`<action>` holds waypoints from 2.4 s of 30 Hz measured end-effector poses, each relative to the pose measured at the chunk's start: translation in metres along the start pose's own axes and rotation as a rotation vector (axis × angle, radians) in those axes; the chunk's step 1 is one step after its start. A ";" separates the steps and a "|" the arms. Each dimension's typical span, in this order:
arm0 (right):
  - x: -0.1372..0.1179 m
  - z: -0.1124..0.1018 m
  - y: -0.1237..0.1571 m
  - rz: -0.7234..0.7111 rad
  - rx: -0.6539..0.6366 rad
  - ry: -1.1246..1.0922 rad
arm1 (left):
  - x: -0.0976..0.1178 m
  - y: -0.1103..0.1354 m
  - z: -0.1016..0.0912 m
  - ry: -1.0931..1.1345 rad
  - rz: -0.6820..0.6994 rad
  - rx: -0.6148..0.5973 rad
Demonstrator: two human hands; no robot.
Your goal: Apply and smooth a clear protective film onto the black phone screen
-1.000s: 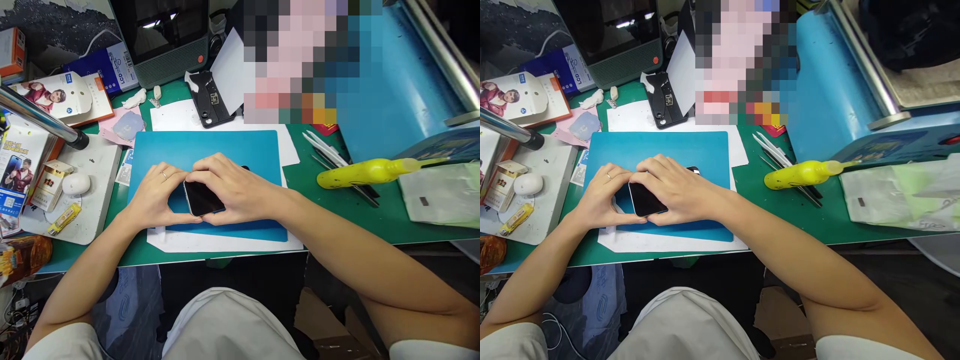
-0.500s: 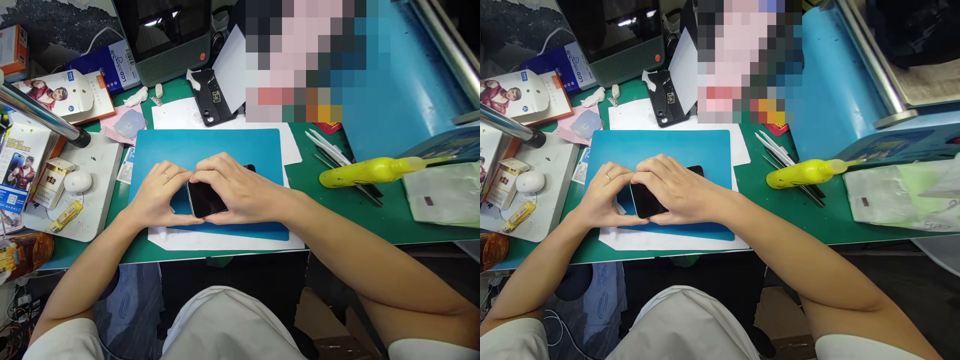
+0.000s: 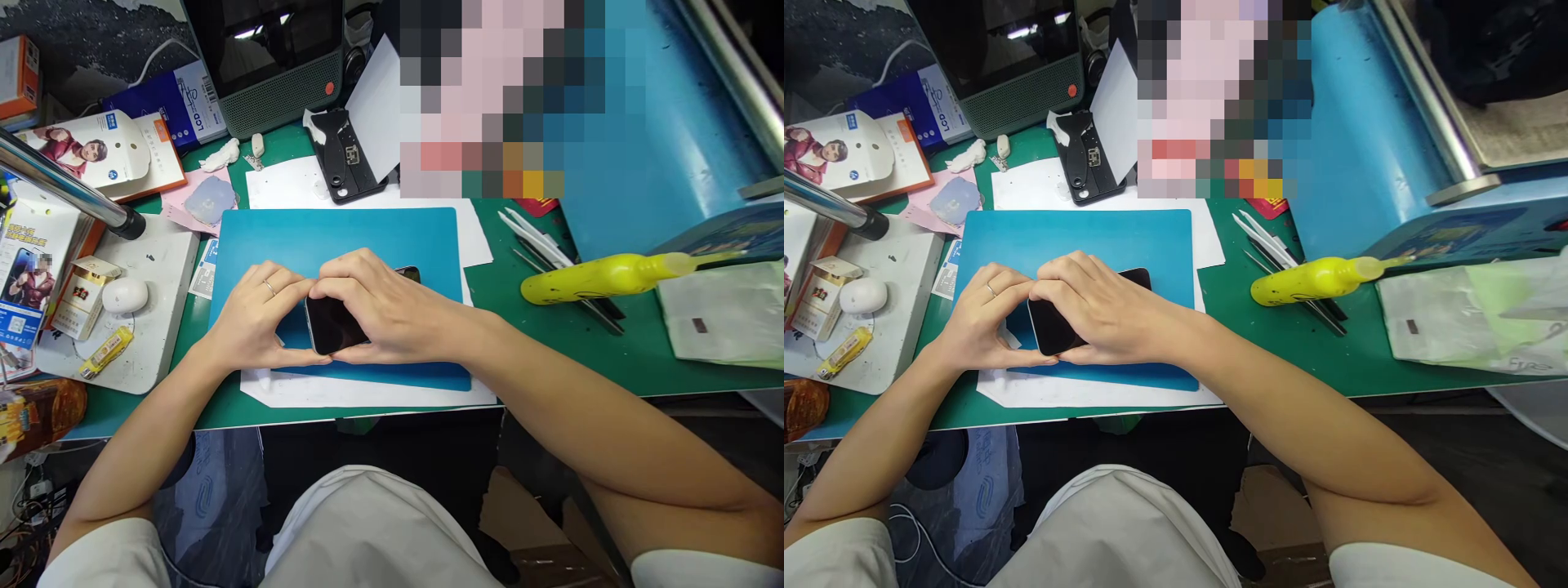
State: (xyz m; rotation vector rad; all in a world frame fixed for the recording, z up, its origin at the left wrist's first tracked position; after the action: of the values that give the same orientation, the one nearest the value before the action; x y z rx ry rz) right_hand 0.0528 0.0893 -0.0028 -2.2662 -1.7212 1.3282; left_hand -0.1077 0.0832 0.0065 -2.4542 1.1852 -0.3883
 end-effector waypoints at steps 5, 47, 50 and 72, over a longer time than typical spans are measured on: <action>0.002 0.001 0.001 0.000 0.000 0.007 | -0.005 0.004 0.006 0.025 -0.065 -0.087; 0.012 0.004 0.004 0.035 0.003 -0.012 | -0.011 0.006 0.007 0.049 -0.019 -0.010; 0.010 0.004 0.003 0.045 -0.015 0.004 | -0.010 0.005 0.005 0.072 0.003 0.022; 0.007 0.004 0.002 0.088 -0.024 -0.012 | -0.019 0.008 0.013 0.011 -0.091 -0.081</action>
State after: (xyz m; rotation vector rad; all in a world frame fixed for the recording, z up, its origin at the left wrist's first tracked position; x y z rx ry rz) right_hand 0.0517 0.0924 -0.0105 -2.3787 -1.6683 1.3461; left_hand -0.1192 0.0966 -0.0105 -2.5861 1.1168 -0.3874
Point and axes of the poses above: each hand's wrist, its own y-axis away from the middle knuckle, its own z-axis out of the palm, x = y × z, the point moved 7 cm from there along -y, towards the middle knuckle, and after that the axes turned 15 degrees about -y, right-handed, at the moved point
